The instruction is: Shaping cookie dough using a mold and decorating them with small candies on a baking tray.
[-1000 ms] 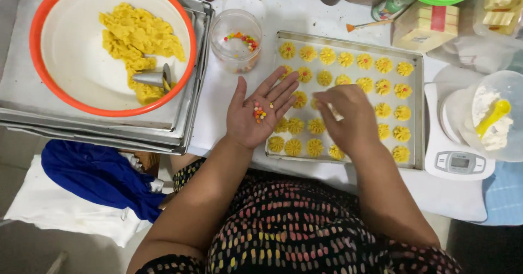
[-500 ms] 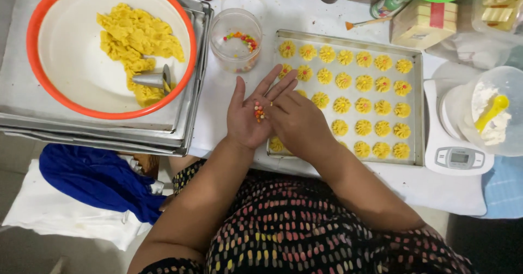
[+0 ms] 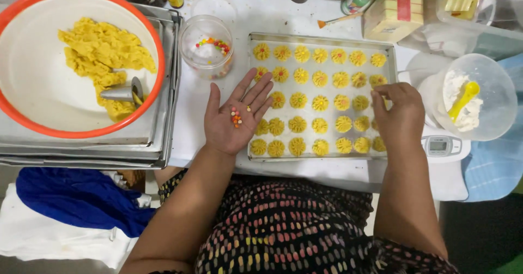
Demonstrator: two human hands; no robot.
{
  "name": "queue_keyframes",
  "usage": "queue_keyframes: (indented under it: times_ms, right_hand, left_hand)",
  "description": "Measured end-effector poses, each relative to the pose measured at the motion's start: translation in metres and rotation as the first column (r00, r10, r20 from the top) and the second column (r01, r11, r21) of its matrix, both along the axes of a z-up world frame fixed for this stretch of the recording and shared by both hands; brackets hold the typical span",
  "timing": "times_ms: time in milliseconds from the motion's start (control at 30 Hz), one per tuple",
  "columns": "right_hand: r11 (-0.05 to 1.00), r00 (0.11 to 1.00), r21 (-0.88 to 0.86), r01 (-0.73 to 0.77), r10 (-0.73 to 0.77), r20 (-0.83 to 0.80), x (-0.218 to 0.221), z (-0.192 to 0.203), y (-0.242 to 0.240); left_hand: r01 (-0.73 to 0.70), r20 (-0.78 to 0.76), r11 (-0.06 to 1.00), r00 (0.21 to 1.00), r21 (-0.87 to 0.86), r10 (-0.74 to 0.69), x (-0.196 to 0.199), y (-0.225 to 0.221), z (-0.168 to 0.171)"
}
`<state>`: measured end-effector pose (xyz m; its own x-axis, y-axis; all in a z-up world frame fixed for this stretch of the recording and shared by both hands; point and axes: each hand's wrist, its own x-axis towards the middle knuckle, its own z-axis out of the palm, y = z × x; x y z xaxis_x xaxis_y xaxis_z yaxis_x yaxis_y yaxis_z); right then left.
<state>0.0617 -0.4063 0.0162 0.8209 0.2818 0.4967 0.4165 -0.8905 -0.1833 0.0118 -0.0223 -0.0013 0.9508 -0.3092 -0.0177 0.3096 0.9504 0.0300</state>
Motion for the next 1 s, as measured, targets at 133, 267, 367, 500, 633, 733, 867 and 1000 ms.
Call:
queue_keyframes:
  times_ms: [133, 267, 367, 500, 633, 733, 867, 1000]
  right_hand:
    - [0.993, 0.997, -0.098, 0.07, -0.072, -0.016, -0.011, -0.009, -0.014]
    - [0.975, 0.996, -0.203, 0.087, -0.089, -0.004, -0.013, -0.01, -0.005]
    - [0.95, 0.994, -0.292, 0.108, -0.107, 0.017, -0.008, -0.018, -0.009]
    - [0.934, 0.992, -0.334, 0.13, -0.122, 0.045, -0.013, -0.009, 0.003]
    - [0.924, 0.992, -0.364, 0.12, -0.103, 0.067, -0.01, -0.012, 0.003]
    - [0.927, 0.995, -0.361, 0.103, -0.091, 0.051, -0.014, -0.005, 0.008]
    - [0.942, 0.994, -0.322, 0.093, -0.071, 0.081, -0.018, -0.01, 0.002]
    - [0.945, 0.992, -0.309, 0.106, -0.082, 0.092, -0.016, -0.015, -0.01]
  left_hand:
    - [0.0, -0.028, 1.0, 1.0, -0.001, 0.0, 0.0, -0.001, 0.001]
    - [-0.005, -0.039, 1.0, 0.999, 0.0, 0.005, 0.001, -0.001, 0.001]
    - [-0.006, -0.043, 1.0, 0.999, 0.017, 0.007, 0.001, -0.001, 0.001]
    - [-0.008, -0.038, 1.0, 0.999, 0.012, 0.008, 0.001, -0.001, 0.002]
    - [-0.01, -0.036, 1.0, 0.999, 0.013, 0.01, 0.001, 0.0, 0.001]
    - [-0.01, -0.036, 1.0, 0.999, 0.012, 0.01, 0.0, -0.001, 0.002]
    - [-0.008, -0.032, 1.0, 0.999, 0.003, 0.008, -0.001, 0.0, 0.004]
    - [-0.005, -0.03, 1.0, 1.0, 0.009, 0.005, 0.0, 0.0, 0.003]
